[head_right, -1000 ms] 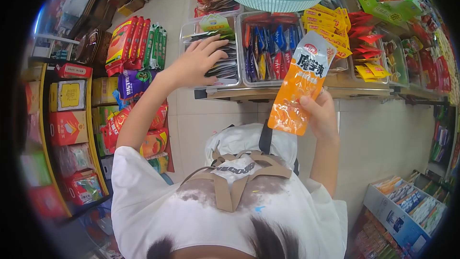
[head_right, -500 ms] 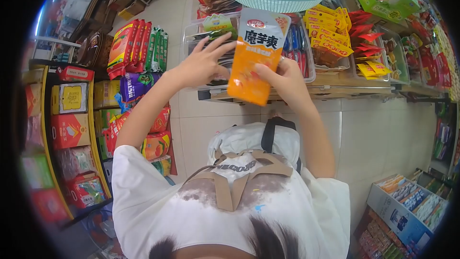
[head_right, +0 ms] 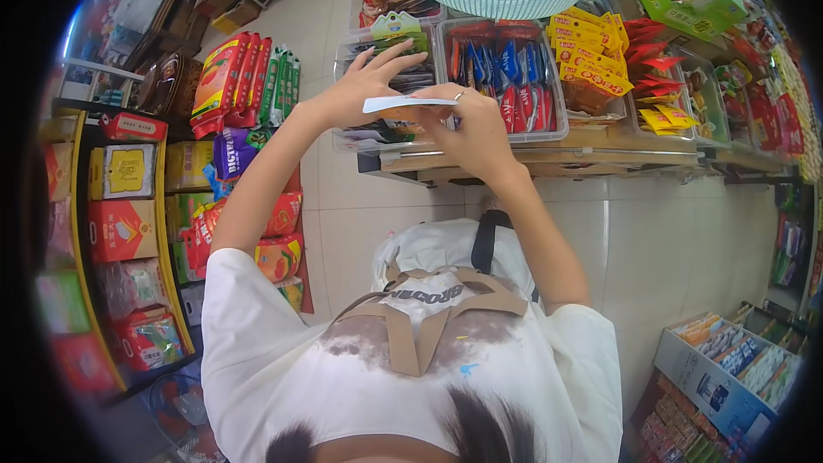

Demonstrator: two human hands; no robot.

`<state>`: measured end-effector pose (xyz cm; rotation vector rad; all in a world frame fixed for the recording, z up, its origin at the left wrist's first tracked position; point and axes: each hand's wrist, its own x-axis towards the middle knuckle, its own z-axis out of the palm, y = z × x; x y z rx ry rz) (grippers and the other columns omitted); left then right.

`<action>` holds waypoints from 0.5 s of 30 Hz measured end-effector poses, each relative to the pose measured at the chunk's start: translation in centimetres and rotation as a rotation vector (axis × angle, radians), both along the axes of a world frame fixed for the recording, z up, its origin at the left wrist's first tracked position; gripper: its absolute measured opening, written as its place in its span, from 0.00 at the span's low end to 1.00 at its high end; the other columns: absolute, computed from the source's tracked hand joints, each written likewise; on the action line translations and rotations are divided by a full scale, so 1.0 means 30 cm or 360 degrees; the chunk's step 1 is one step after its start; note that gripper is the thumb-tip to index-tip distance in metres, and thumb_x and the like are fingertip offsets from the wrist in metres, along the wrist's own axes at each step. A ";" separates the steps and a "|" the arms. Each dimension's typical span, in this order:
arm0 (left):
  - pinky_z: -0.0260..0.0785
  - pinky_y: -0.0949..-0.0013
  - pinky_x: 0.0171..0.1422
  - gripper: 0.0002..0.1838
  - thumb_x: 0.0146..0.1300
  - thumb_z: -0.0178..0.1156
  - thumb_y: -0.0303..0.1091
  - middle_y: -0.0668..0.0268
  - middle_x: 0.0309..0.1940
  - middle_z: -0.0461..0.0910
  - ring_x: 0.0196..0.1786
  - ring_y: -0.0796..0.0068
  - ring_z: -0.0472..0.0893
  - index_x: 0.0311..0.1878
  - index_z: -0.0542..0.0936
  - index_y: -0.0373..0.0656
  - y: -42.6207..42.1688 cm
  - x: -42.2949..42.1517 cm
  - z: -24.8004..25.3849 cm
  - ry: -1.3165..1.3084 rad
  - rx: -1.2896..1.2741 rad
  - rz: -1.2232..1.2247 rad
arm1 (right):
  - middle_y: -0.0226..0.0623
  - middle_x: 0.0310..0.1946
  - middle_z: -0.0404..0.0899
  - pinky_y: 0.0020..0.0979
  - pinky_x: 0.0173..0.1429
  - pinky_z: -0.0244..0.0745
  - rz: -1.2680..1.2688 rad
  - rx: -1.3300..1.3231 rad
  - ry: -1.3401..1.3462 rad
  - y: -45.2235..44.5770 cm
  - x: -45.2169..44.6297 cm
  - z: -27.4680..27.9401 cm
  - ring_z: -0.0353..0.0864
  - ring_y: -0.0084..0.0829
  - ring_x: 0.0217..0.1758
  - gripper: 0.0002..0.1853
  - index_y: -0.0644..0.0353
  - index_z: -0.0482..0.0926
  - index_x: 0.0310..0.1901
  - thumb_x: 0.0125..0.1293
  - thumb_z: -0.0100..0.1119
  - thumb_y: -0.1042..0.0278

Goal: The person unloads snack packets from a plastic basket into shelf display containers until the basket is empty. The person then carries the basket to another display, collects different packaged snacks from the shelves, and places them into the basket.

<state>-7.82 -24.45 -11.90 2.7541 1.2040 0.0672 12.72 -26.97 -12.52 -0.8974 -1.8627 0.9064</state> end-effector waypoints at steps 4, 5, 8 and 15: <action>0.40 0.44 0.68 0.09 0.50 0.57 0.30 0.65 0.65 0.55 0.71 0.64 0.45 0.33 0.83 0.55 -0.008 0.000 0.002 -0.0005 -0.0022 -0.0005 | 0.37 0.30 0.80 0.30 0.37 0.71 0.0166 -0.0251 -0.0297 -0.003 0.017 -0.010 0.76 0.34 0.29 0.13 0.56 0.81 0.39 0.52 0.61 0.63; 0.39 0.44 0.68 0.09 0.51 0.57 0.31 0.65 0.65 0.55 0.71 0.64 0.45 0.32 0.82 0.58 -0.008 0.000 0.001 -0.0089 -0.0050 -0.0007 | 0.37 0.30 0.80 0.30 0.37 0.71 0.0161 -0.0245 -0.0299 -0.006 0.018 -0.024 0.76 0.34 0.29 0.13 0.56 0.81 0.39 0.52 0.61 0.63; 0.39 0.43 0.68 0.09 0.51 0.56 0.31 0.65 0.65 0.56 0.71 0.64 0.45 0.31 0.82 0.61 -0.003 -0.011 -0.015 -0.0105 -0.0014 -0.0063 | 0.37 0.33 0.79 0.34 0.47 0.65 0.0171 0.0046 -0.0767 -0.045 0.001 -0.016 0.72 0.38 0.38 0.12 0.58 0.81 0.37 0.51 0.60 0.63; 0.40 0.46 0.68 0.08 0.49 0.58 0.30 0.66 0.65 0.56 0.70 0.62 0.47 0.30 0.82 0.59 -0.010 -0.010 -0.024 -0.0156 0.0028 -0.0075 | 0.37 0.33 0.79 0.33 0.43 0.65 0.0247 0.0155 -0.0756 -0.060 -0.015 -0.026 0.73 0.37 0.36 0.08 0.58 0.80 0.33 0.53 0.58 0.65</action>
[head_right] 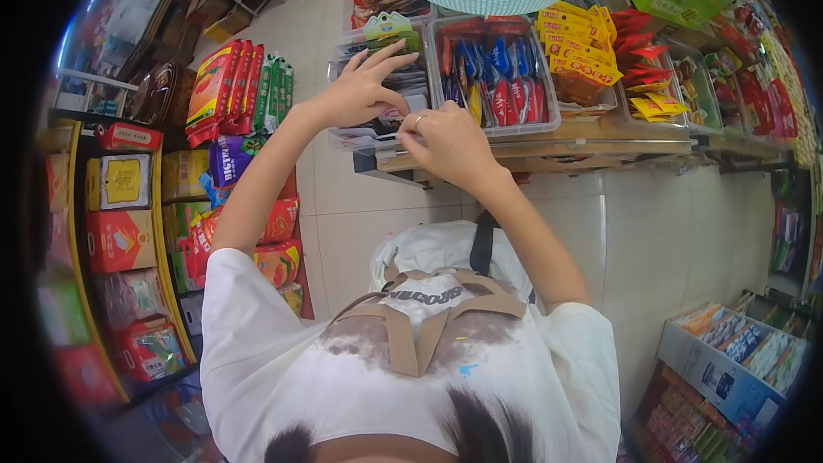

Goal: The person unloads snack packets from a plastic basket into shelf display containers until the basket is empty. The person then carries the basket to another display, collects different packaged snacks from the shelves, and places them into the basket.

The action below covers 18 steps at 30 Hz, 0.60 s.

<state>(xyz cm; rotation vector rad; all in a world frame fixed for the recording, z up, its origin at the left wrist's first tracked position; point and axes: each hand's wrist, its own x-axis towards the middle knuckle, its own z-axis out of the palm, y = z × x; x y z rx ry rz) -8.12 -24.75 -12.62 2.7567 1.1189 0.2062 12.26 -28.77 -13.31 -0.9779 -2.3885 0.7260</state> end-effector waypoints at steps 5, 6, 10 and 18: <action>0.42 0.47 0.68 0.07 0.49 0.57 0.30 0.65 0.64 0.58 0.70 0.61 0.49 0.30 0.82 0.55 -0.056 0.027 0.041 0.0014 -0.0100 -0.0015 | 0.33 0.31 0.79 0.35 0.42 0.68 -0.0049 0.0071 0.0125 -0.012 0.006 -0.037 0.73 0.39 0.33 0.07 0.55 0.79 0.32 0.54 0.57 0.64; 0.42 0.47 0.68 0.07 0.49 0.57 0.30 0.65 0.64 0.58 0.70 0.61 0.49 0.30 0.82 0.55 -0.060 0.029 0.040 0.0014 -0.0099 -0.0023 | 0.33 0.31 0.79 0.35 0.42 0.68 -0.0057 0.0073 0.0124 -0.014 0.010 -0.043 0.73 0.39 0.33 0.07 0.55 0.79 0.32 0.54 0.57 0.64; 0.47 0.48 0.66 0.07 0.50 0.57 0.28 0.64 0.61 0.62 0.68 0.59 0.54 0.33 0.80 0.51 -0.088 0.023 0.044 -0.0201 -0.0102 -0.0028 | 0.33 0.33 0.79 0.35 0.43 0.67 -0.0105 0.0099 0.0141 -0.037 0.019 -0.036 0.73 0.37 0.35 0.07 0.56 0.79 0.34 0.56 0.56 0.66; 0.57 0.58 0.63 0.08 0.50 0.56 0.22 0.62 0.52 0.70 0.62 0.57 0.63 0.34 0.79 0.45 -0.171 -0.008 0.090 -0.0524 0.0020 0.0133 | 0.30 0.32 0.80 0.35 0.41 0.69 -0.0233 0.0156 0.0102 -0.045 -0.007 -0.052 0.74 0.37 0.32 0.08 0.55 0.81 0.32 0.57 0.55 0.62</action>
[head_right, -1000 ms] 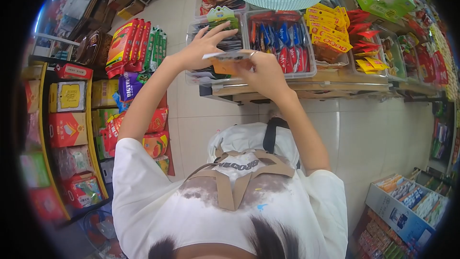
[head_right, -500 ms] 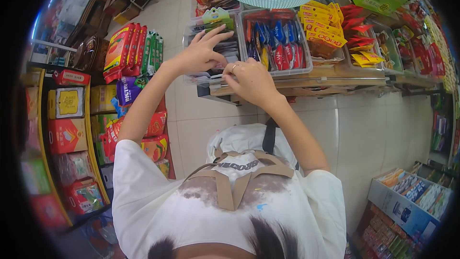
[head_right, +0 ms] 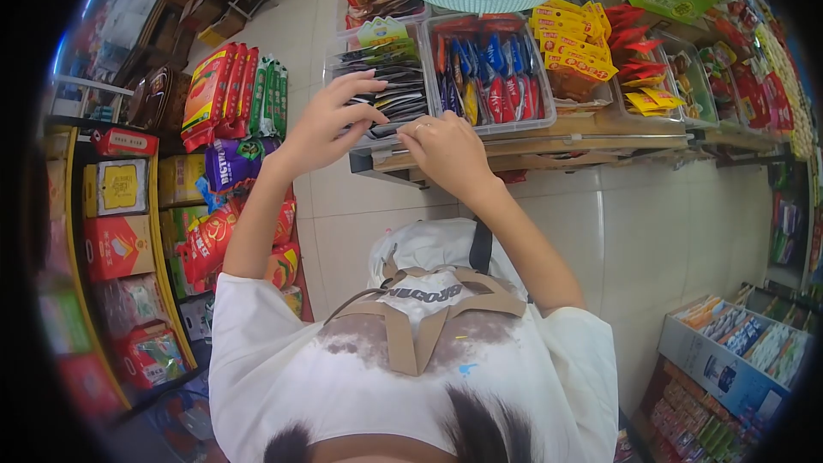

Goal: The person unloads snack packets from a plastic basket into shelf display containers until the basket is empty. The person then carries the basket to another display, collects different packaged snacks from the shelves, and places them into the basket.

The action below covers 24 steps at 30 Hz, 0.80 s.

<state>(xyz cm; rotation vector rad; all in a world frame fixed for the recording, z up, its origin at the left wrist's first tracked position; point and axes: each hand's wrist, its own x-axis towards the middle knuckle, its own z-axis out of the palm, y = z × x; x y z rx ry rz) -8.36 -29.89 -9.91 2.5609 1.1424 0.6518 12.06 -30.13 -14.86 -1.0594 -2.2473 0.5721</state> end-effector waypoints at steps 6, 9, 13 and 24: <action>0.60 0.58 0.60 0.06 0.50 0.56 0.25 0.63 0.51 0.71 0.61 0.57 0.64 0.33 0.78 0.46 -0.036 -0.019 -0.046 -0.0129 -0.0020 0.0115 | 0.36 0.24 0.79 0.39 0.37 0.71 0.0001 0.0067 -0.0149 0.035 -0.028 0.010 0.75 0.41 0.29 0.08 0.55 0.80 0.31 0.57 0.55 0.62; 0.60 0.58 0.61 0.07 0.50 0.56 0.24 0.63 0.50 0.71 0.61 0.57 0.64 0.33 0.78 0.45 -0.055 -0.029 -0.055 -0.0175 -0.0018 0.0150 | 0.40 0.21 0.78 0.41 0.37 0.72 0.0030 0.0020 -0.0187 0.041 -0.020 0.019 0.76 0.43 0.29 0.07 0.56 0.80 0.30 0.55 0.55 0.65; 0.59 0.58 0.61 0.08 0.50 0.55 0.23 0.63 0.50 0.71 0.60 0.57 0.64 0.34 0.78 0.45 -0.071 -0.035 -0.048 -0.0265 -0.0067 0.0203 | 0.41 0.23 0.78 0.40 0.38 0.72 0.0095 -0.0097 -0.0167 0.047 -0.009 0.018 0.76 0.44 0.30 0.07 0.56 0.81 0.32 0.54 0.53 0.67; 0.58 0.55 0.60 0.09 0.49 0.56 0.27 0.63 0.53 0.70 0.61 0.56 0.63 0.35 0.78 0.48 -0.050 -0.010 -0.054 -0.0038 0.0018 0.0182 | 0.38 0.26 0.80 0.38 0.39 0.72 -0.0016 -0.0033 -0.0122 0.008 0.009 0.079 0.75 0.41 0.31 0.08 0.55 0.81 0.35 0.56 0.53 0.68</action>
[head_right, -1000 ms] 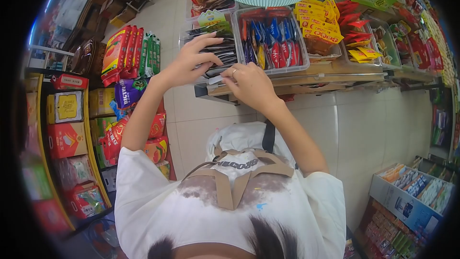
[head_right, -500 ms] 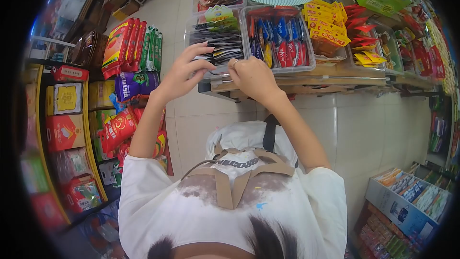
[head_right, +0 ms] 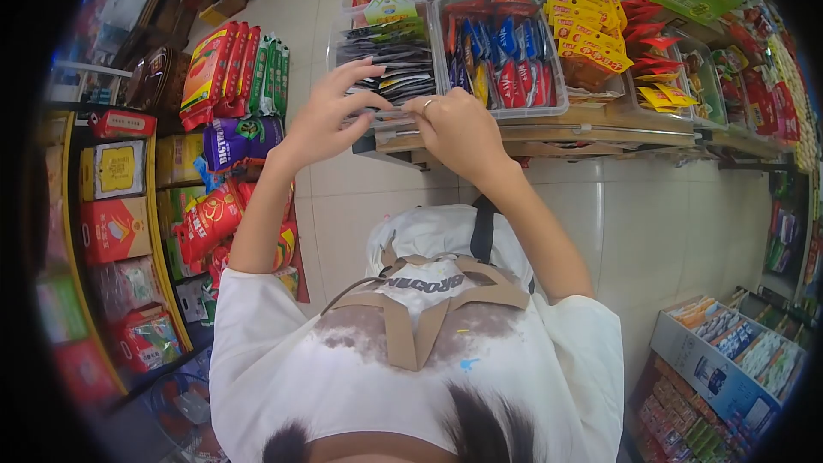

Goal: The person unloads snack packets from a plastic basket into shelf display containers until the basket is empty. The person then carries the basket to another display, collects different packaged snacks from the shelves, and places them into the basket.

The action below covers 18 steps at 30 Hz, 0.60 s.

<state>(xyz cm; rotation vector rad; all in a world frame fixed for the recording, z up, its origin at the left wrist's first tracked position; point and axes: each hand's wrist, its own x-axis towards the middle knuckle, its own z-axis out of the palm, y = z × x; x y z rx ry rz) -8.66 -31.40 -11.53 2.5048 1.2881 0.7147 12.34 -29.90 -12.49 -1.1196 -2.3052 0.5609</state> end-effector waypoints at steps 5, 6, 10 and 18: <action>0.56 0.55 0.63 0.13 0.44 0.54 0.25 0.62 0.55 0.68 0.64 0.56 0.60 0.36 0.79 0.48 -0.004 0.005 -0.006 0.0124 -0.0032 -0.0062 | 0.32 0.30 0.78 0.33 0.41 0.69 0.0042 0.0059 0.0133 -0.017 0.004 -0.034 0.75 0.36 0.37 0.10 0.53 0.80 0.38 0.55 0.54 0.73; 0.56 0.55 0.63 0.13 0.43 0.54 0.25 0.62 0.56 0.67 0.64 0.56 0.60 0.36 0.79 0.48 -0.006 0.005 -0.008 0.0137 -0.0034 -0.0051 | 0.32 0.30 0.78 0.33 0.41 0.69 0.0039 0.0059 0.0134 -0.015 0.005 -0.033 0.75 0.36 0.37 0.10 0.53 0.80 0.38 0.55 0.54 0.73; 0.56 0.55 0.63 0.12 0.44 0.55 0.27 0.62 0.56 0.67 0.64 0.57 0.59 0.36 0.79 0.48 -0.011 0.001 -0.021 0.0226 -0.0035 -0.0050 | 0.33 0.32 0.77 0.34 0.41 0.71 0.0095 -0.0039 0.0019 -0.006 -0.005 -0.032 0.75 0.35 0.37 0.10 0.55 0.80 0.39 0.56 0.52 0.73; 0.56 0.55 0.61 0.08 0.49 0.55 0.34 0.63 0.55 0.69 0.64 0.61 0.59 0.29 0.83 0.44 -0.004 0.019 -0.031 0.0443 -0.0010 -0.0039 | 0.38 0.32 0.77 0.38 0.41 0.73 0.0173 -0.0030 -0.0093 0.027 -0.020 -0.062 0.77 0.39 0.36 0.09 0.57 0.81 0.37 0.57 0.51 0.69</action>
